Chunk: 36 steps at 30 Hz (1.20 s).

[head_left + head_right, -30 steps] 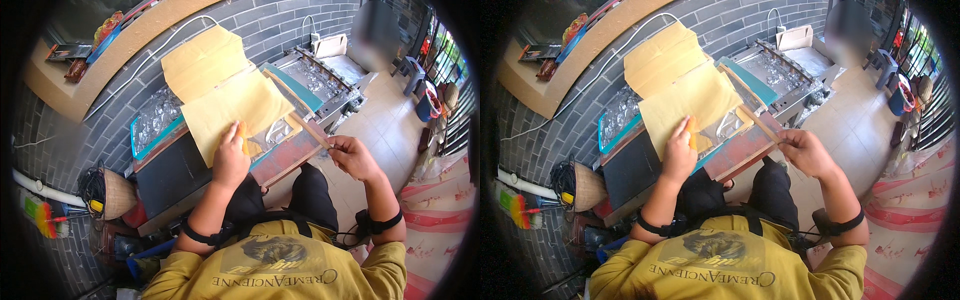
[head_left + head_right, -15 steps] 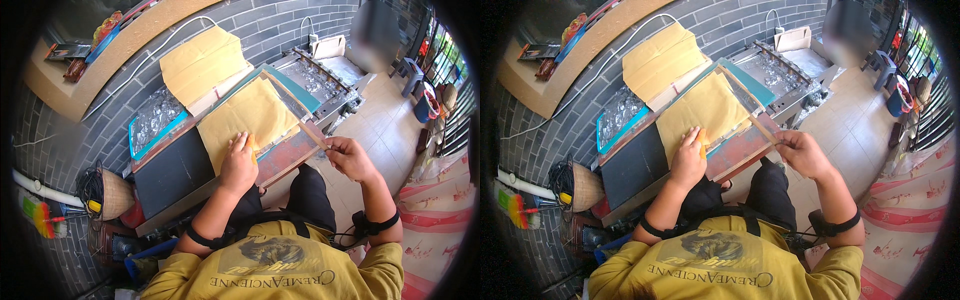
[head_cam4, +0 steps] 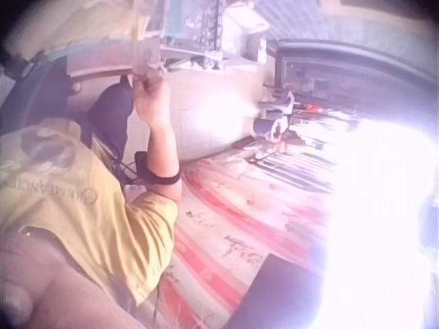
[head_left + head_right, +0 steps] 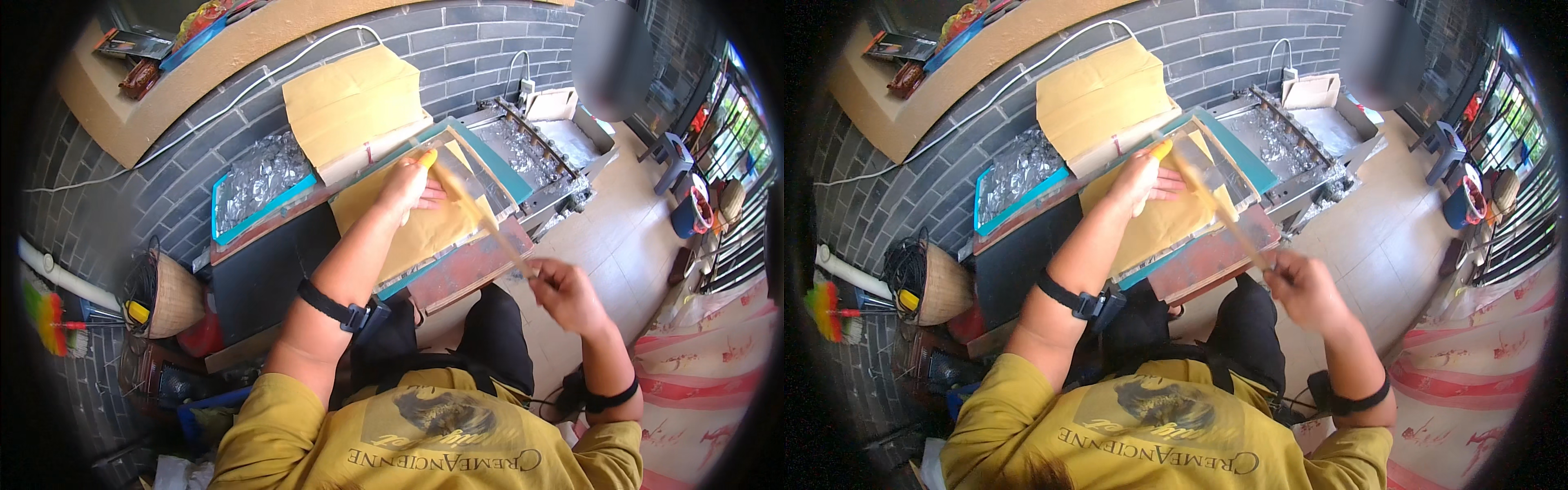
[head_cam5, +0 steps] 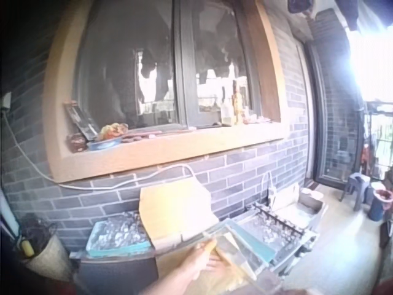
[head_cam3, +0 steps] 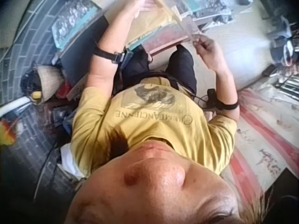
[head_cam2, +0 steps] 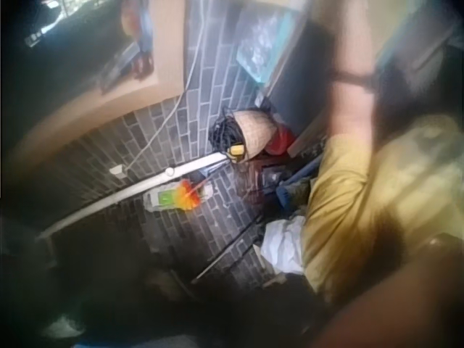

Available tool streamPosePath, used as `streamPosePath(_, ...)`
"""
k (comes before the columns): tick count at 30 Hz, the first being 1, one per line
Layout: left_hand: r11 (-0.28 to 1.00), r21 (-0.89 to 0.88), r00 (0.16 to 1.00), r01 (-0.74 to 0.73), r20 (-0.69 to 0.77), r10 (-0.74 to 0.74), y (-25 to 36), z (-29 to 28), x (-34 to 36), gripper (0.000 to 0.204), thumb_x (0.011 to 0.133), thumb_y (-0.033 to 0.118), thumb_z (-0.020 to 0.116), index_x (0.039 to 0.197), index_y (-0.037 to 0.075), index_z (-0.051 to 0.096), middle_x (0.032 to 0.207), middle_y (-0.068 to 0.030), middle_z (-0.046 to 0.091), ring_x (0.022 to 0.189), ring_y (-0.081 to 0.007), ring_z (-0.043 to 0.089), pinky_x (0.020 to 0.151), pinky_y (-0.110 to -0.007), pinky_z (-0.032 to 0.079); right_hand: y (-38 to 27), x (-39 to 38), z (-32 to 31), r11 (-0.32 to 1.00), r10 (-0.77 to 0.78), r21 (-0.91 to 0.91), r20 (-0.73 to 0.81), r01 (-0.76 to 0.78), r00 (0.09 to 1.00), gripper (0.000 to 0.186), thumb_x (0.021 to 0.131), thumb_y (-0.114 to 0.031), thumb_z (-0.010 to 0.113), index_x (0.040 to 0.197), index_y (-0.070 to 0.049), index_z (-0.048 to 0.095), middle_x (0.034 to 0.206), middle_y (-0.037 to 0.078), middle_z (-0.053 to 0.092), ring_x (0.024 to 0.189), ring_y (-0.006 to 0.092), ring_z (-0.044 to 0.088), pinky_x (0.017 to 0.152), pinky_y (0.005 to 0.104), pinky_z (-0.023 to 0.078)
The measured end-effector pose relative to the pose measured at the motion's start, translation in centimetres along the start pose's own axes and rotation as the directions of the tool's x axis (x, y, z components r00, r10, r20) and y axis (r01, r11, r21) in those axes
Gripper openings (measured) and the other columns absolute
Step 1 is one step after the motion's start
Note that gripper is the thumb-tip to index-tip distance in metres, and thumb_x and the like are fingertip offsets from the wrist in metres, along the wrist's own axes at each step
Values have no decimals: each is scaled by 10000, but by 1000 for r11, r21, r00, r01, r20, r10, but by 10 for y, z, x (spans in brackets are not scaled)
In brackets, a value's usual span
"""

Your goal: The person uses a wooden stick to peel a layer of aluminum foil off a flat rectangular board. They repeatedly scrape the foil, lift the edges, and pull off strips of the material, placing the removed pieces into a blue tray.

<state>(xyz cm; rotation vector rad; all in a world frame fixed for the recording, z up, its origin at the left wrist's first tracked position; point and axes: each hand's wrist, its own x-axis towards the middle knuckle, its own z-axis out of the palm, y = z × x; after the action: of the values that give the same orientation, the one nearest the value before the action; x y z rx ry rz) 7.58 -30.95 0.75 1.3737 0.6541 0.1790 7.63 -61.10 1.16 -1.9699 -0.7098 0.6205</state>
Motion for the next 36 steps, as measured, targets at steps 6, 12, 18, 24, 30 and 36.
streamPosePath(6,983,124,980,-134,-133,151,-19,-17,10,172,828,90,575,988,28,586,846,-58,625,735,-160,621,601,-303,529,-8,-37,-18,996,40,71,127,-49,991,231,838,6,570,1063,0,623,626,13,541,574,53,474,517,233,393)
streamPosePath(12,994,6,988,-109,-113,109,-30,-33,22,158,827,44,552,974,51,608,795,-18,602,686,-117,582,599,-269,508,0,-35,-35,986,96,131,32,-99,995,236,844,3,566,1076,27,600,621,-20,508,542,46,439,496,227,364)
streamPosePath(18,979,-143,989,-143,-63,135,-28,-52,5,162,844,66,556,1002,52,588,823,-12,612,712,-118,596,632,-271,512,2,-24,-30,987,129,92,19,-130,991,221,859,-28,572,1070,31,603,602,-24,493,531,51,437,482,234,357)
streamPosePath(24,883,-428,964,-193,85,252,-36,-106,-6,211,852,76,553,1061,49,572,938,-33,634,838,-151,618,788,-286,497,3,-23,-32,986,131,102,19,-132,991,216,861,-24,568,1066,36,602,602,-23,497,522,51,433,470,232,351)
streamPosePath(30,798,-552,939,-242,73,335,-46,-150,-24,321,863,99,539,1181,55,529,1107,-67,623,1028,-182,595,932,-312,452,3,-23,-32,988,115,103,18,-116,993,212,862,-20,562,1065,22,605,598,-26,499,508,47,432,463,231,349)
streamPosePath(36,763,-581,921,-283,58,386,-58,-172,-46,372,863,118,559,1227,59,513,1160,-43,598,1082,-169,556,974,-307,403,2,-22,-31,990,121,68,10,-121,993,218,858,-16,558,1068,10,608,598,-25,498,505,47,433,460,230,353)
